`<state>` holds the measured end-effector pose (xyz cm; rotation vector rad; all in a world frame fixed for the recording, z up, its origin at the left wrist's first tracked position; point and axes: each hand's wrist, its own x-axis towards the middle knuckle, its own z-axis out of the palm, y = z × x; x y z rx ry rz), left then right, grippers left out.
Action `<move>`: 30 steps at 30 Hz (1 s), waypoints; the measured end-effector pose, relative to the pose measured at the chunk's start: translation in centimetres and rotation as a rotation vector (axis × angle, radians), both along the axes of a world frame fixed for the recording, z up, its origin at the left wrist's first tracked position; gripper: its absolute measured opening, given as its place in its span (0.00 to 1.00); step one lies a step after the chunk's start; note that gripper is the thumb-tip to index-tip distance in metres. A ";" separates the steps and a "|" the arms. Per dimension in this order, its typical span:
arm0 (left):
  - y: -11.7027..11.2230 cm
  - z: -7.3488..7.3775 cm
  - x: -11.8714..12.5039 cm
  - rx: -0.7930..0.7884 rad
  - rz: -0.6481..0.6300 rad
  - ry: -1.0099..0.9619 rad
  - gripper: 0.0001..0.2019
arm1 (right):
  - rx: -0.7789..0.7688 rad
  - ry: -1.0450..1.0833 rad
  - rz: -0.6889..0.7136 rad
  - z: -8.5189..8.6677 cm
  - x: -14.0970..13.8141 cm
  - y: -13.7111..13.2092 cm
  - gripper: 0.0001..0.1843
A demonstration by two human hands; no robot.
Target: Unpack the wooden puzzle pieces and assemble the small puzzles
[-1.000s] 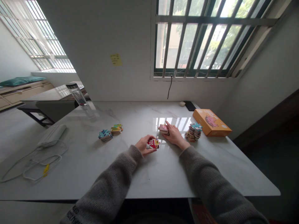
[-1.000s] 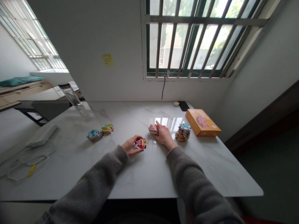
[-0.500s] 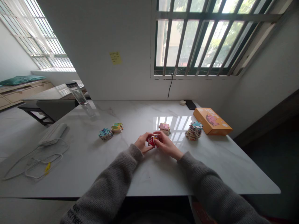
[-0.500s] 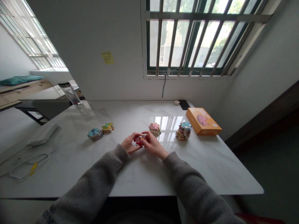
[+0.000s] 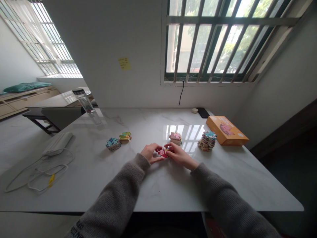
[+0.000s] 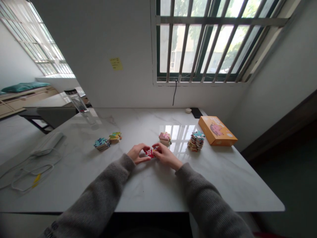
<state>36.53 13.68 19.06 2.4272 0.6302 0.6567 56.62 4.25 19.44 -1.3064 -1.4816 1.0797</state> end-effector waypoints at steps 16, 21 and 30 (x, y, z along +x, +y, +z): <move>-0.1 -0.2 0.1 0.022 0.052 0.109 0.23 | 0.094 -0.456 0.038 0.2 0.7 -0.6 0.23; 0.2 -0.9 0.1 0.055 0.043 0.115 0.23 | 0.134 -0.679 0.007 0.8 0.8 -0.4 0.24; 1.5 0.8 -1.9 0.127 0.200 0.363 0.23 | 0.132 -0.821 -0.014 1.3 3.5 -0.7 0.20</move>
